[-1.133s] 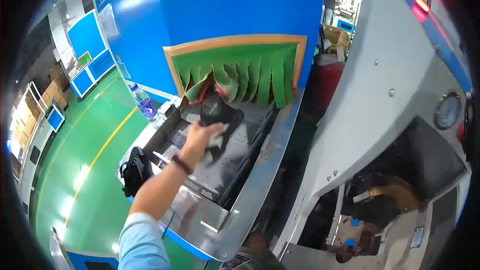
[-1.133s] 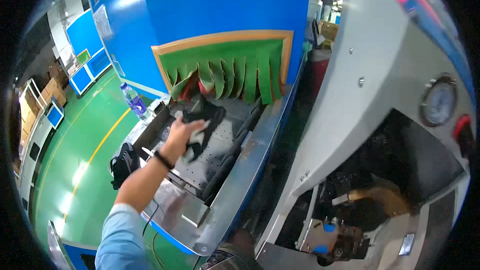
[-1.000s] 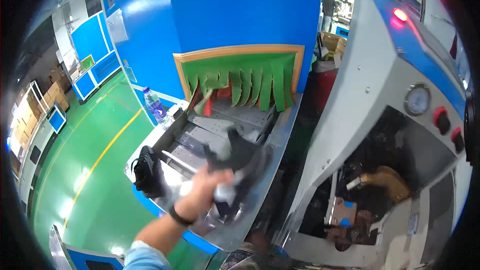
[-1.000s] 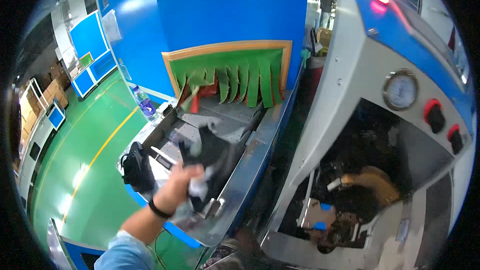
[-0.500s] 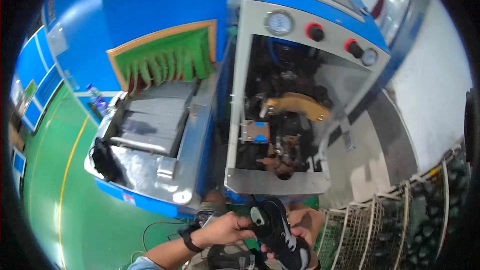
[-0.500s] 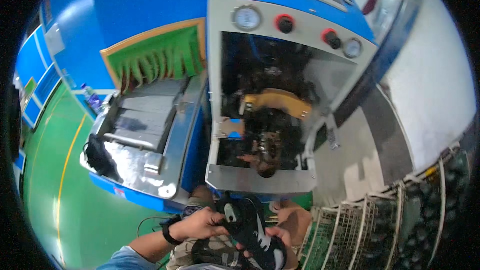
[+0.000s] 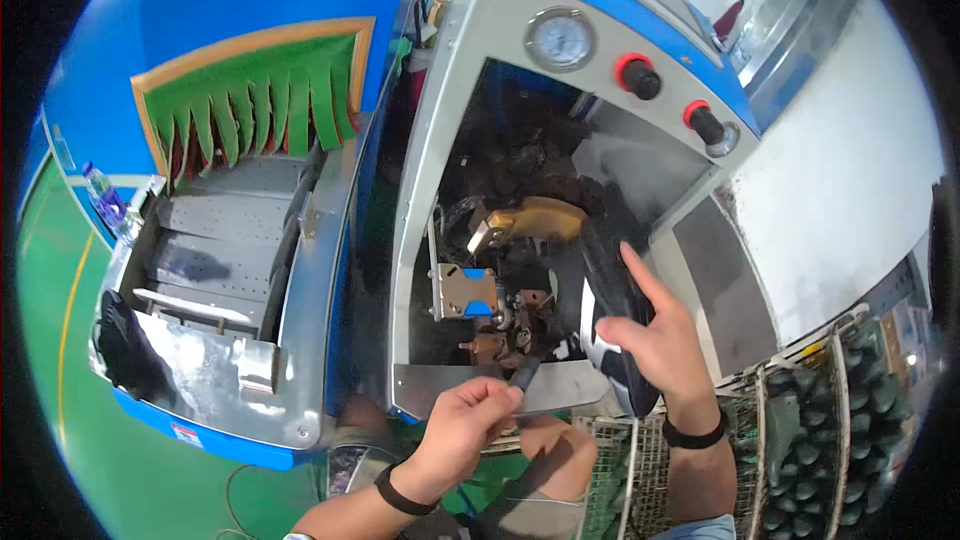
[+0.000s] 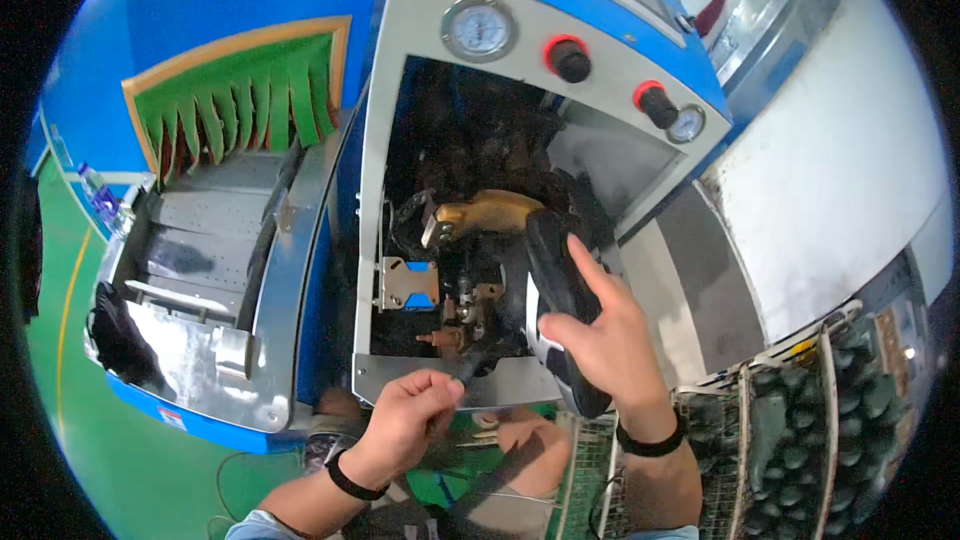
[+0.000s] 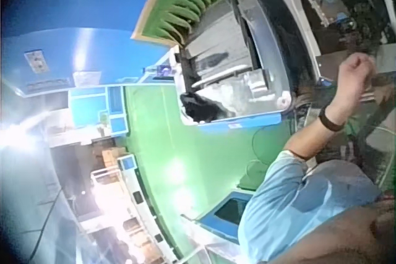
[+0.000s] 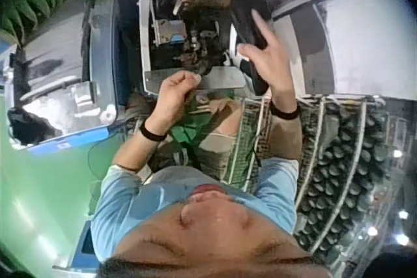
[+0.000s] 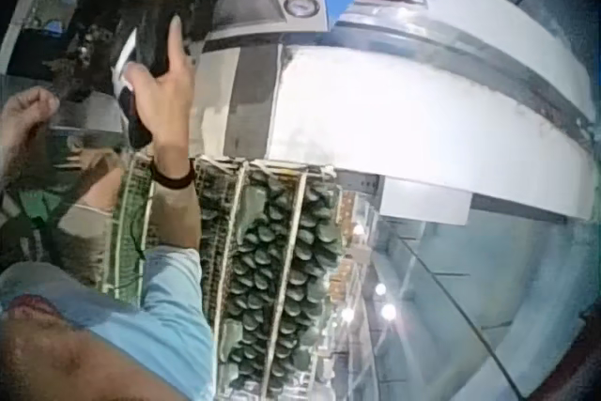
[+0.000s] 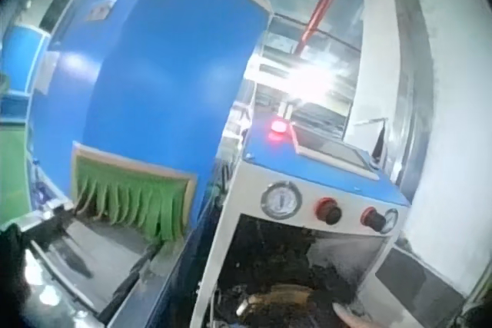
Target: Operating a shoe-lasting machine to shape the upper part of a shoe over a last.
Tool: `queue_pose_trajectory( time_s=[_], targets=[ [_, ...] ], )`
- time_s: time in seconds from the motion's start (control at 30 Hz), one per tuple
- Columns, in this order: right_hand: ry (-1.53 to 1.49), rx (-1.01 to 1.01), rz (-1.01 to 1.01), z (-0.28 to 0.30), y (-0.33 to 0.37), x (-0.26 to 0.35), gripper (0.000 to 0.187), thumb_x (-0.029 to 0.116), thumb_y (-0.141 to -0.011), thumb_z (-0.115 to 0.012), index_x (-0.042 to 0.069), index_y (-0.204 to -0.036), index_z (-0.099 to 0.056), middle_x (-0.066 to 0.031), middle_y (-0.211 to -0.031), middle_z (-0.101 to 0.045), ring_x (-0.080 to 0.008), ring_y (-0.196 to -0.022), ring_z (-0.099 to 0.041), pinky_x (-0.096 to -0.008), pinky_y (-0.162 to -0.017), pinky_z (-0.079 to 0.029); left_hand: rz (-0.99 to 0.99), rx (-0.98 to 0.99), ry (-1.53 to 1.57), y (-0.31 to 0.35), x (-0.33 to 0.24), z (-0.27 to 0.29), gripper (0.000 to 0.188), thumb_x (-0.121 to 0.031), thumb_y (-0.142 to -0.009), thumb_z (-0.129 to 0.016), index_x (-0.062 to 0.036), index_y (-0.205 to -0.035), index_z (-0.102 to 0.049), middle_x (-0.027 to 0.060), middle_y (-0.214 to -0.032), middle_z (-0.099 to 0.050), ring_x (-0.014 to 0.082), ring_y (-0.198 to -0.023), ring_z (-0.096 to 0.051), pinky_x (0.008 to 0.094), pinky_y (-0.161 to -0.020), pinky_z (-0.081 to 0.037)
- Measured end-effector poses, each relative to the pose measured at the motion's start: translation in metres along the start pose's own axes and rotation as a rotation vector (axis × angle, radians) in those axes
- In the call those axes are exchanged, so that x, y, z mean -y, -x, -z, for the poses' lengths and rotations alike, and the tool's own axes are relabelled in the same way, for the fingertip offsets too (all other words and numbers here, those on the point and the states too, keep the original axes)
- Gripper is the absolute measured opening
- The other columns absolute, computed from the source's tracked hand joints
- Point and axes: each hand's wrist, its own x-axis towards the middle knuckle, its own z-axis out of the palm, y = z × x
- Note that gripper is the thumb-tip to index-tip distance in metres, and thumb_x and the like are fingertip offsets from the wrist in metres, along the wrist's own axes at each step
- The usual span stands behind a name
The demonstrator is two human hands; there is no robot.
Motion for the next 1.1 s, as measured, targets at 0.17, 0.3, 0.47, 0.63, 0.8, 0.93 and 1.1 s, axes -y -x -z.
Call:
queue_pose_trajectory(
  time_s=[0.17, 0.3, 0.47, 0.63, 0.8, 0.93, 1.1],
  targets=[
    [0.506, 0.148, 0.099, -0.024, -0.036, 0.001, 0.085, 0.026, -0.079, -0.070, 0.015, -0.156, -0.036, -0.0272, -0.115, -0.057, -0.0430, -0.105, -0.061, -0.0423, -0.094, -0.048, 0.117, 0.035, 0.189, -0.021, 0.007, 0.019, 0.012, -0.017, -0.097, -0.066, -0.0077, -0.092, -0.061, -0.0005, -0.066, -0.056, 0.0099, -0.056, -0.047, 0.0241, -0.053, -0.034],
    [0.636, 0.046, 0.185, -0.042, -0.046, -0.005, 0.084, 0.026, -0.079, -0.067, 0.012, -0.155, -0.035, -0.0307, -0.130, -0.052, -0.0456, -0.118, -0.054, -0.0446, -0.100, -0.045, 0.052, 0.053, 0.290, -0.032, 0.001, 0.034, 0.011, -0.018, -0.099, -0.064, -0.0080, -0.094, -0.063, -0.0023, -0.067, -0.055, 0.0090, -0.059, -0.048, 0.0232, -0.055, -0.035],
    [0.522, -0.007, 0.192, -0.045, -0.031, -0.013, 0.080, 0.020, -0.077, -0.067, 0.008, -0.152, -0.041, -0.0256, -0.125, -0.057, -0.0397, -0.113, -0.058, -0.0407, -0.100, -0.044, 0.085, -0.041, 0.103, -0.020, 0.008, 0.029, 0.021, -0.023, -0.102, -0.056, -0.0047, -0.098, -0.066, -0.0010, -0.074, -0.057, 0.0083, -0.064, -0.049, 0.0224, -0.058, -0.037],
    [0.446, -0.145, 0.236, -0.035, -0.020, -0.016, 0.084, 0.015, -0.076, -0.064, 0.012, -0.156, -0.036, -0.0221, -0.114, -0.057, -0.0386, -0.103, -0.059, -0.0413, -0.095, -0.046, 0.049, 0.005, -0.045, 0.000, 0.028, 0.011, 0.024, -0.022, -0.102, -0.051, -0.0039, -0.101, -0.067, -0.0017, -0.071, -0.054, 0.0081, -0.062, -0.046, 0.0230, -0.055, -0.036],
    [0.509, -0.226, 0.326, -0.051, 0.010, -0.022, 0.084, 0.021, -0.086, -0.061, 0.013, -0.160, -0.023, -0.0304, -0.128, -0.047, -0.0519, -0.113, -0.051, -0.0514, -0.098, -0.043, 0.078, 0.004, -0.041, 0.021, 0.033, 0.002, 0.026, -0.024, -0.101, -0.051, -0.0022, -0.101, -0.066, -0.0013, -0.072, -0.053, 0.0079, -0.061, -0.045, 0.0235, -0.054, -0.034],
    [0.424, -0.371, 0.353, -0.057, 0.087, -0.052, 0.084, 0.018, -0.084, -0.066, 0.003, -0.157, -0.026, -0.0324, -0.136, -0.043, -0.0523, -0.121, -0.046, -0.0515, -0.104, -0.039, 0.097, 0.126, -0.279, 0.029, 0.021, 0.000, 0.037, -0.033, -0.103, -0.052, -0.0008, -0.119, -0.062, 0.0034, -0.082, -0.062, 0.0102, -0.065, -0.051, 0.0236, -0.056, -0.037],
    [0.731, 0.017, 0.528, -0.006, 0.193, -0.056, 0.037, 0.026, -0.093, -0.070, 0.004, -0.123, -0.067, -0.0088, -0.083, -0.067, -0.0301, -0.065, -0.056, -0.0368, -0.067, -0.050, 0.404, 0.440, 0.207, 0.051, 0.001, -0.005, 0.079, -0.066, -0.099, -0.044, -0.0092, -0.153, -0.033, 0.0076, -0.113, -0.065, 0.0154, -0.097, -0.064, 0.0326, -0.083, -0.054]
  ],
)
